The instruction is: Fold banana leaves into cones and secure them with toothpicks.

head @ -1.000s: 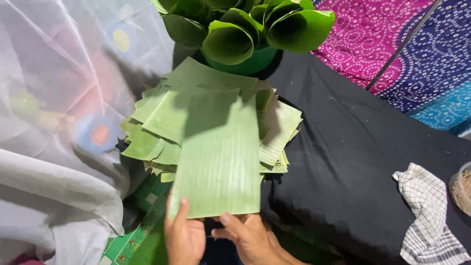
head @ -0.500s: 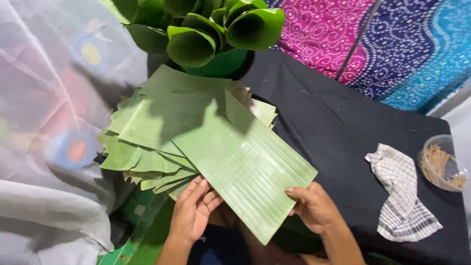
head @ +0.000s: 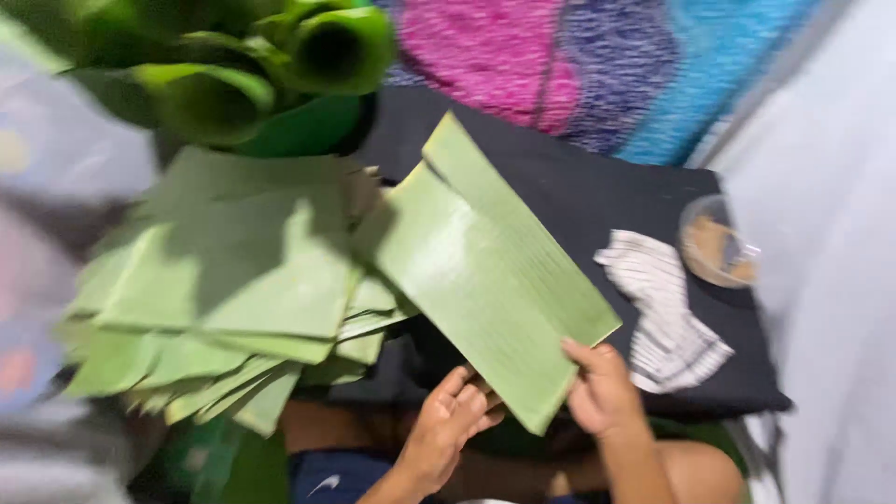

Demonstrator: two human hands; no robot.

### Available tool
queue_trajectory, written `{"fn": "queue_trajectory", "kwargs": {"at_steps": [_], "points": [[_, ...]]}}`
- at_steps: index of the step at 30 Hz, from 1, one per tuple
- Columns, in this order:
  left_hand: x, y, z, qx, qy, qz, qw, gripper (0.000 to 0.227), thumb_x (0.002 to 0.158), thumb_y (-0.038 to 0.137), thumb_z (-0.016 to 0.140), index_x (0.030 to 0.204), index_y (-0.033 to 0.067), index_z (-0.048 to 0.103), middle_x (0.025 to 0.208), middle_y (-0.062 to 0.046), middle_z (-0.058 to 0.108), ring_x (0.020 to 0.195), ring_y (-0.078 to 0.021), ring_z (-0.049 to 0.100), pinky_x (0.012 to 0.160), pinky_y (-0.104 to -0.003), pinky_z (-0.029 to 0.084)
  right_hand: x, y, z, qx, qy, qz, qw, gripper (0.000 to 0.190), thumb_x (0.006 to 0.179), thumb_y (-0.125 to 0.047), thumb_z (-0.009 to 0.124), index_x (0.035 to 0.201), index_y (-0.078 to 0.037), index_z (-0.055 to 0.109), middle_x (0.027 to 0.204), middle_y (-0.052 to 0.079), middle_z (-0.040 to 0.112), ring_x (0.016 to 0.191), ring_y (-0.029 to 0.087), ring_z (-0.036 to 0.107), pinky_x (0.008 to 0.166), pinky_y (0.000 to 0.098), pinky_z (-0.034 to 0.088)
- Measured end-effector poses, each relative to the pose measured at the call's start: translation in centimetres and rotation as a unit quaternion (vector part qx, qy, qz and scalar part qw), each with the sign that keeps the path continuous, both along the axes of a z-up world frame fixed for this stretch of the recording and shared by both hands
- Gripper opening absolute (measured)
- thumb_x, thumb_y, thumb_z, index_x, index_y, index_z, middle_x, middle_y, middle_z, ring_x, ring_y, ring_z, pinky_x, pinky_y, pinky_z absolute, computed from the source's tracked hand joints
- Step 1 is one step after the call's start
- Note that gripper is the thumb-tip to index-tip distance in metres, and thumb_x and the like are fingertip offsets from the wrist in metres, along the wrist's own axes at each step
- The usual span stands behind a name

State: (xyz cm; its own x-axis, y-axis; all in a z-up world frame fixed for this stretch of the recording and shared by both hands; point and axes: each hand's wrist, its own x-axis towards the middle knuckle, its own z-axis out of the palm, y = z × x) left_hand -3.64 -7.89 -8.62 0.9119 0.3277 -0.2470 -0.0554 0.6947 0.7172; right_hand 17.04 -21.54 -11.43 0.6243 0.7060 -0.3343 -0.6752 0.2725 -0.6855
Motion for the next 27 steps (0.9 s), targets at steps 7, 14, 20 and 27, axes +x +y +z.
{"fn": "queue_trajectory", "kwargs": {"at_steps": [7, 14, 20, 27], "points": [[4.1, -4.4, -4.8, 0.104, -0.103, -0.058, 0.988, 0.067, 0.090, 0.016, 0.074, 0.148, 0.0003, 0.044, 0.149, -0.013, 0.055, 0.138, -0.0196, 0.056, 0.114, -0.035, 0.043, -5.7, -1.1, -2.4, 0.066, 0.090, -0.193, 0.975, 0.027, 0.095, -0.005, 0.061, 0.122, -0.001, 0.062, 0.115, 0.012, 0.070, 0.102, 0.025, 0.070, 0.090, 0.0436, 0.059], [5.6, -1.1, -6.7, 0.052, 0.079, 0.115, 0.989, 0.031, 0.098, 0.008, 0.065, 0.124, -0.0094, 0.063, 0.106, -0.017, 0.071, 0.086, -0.0235, 0.068, 0.077, -0.039, 0.055, -5.8, -4.0, -0.9, -0.039, -0.017, 0.019, 0.999, 0.030, 0.095, -0.015, 0.070, 0.120, 0.002, 0.068, 0.106, 0.012, 0.075, 0.083, 0.019, 0.071, 0.074, 0.0342, 0.060], [4.1, 4.0, -3.2, 0.038, 0.102, 0.165, 0.980, 0.027, 0.093, 0.007, 0.059, 0.116, -0.0067, 0.061, 0.102, -0.015, 0.072, 0.087, -0.0257, 0.073, 0.076, -0.042, 0.063, 3.3, -4.8, 6.2, -0.514, -0.591, -0.140, 0.606, 0.041, 0.084, -0.029, 0.078, 0.120, -0.010, 0.075, 0.106, 0.021, 0.075, 0.093, 0.036, 0.072, 0.082, 0.0427, 0.057], [4.9, 4.7, -4.8, 0.115, 0.080, 0.179, 0.974, 0.046, 0.091, -0.001, 0.060, 0.136, 0.0026, 0.051, 0.120, -0.014, 0.066, 0.095, -0.0238, 0.069, 0.074, -0.039, 0.057, 12.0, -6.5, -0.4, -0.415, -0.713, -0.189, 0.532, 0.036, 0.087, -0.011, 0.073, 0.123, -0.009, 0.074, 0.109, 0.018, 0.074, 0.100, 0.038, 0.070, 0.092, 0.0462, 0.056]]}}
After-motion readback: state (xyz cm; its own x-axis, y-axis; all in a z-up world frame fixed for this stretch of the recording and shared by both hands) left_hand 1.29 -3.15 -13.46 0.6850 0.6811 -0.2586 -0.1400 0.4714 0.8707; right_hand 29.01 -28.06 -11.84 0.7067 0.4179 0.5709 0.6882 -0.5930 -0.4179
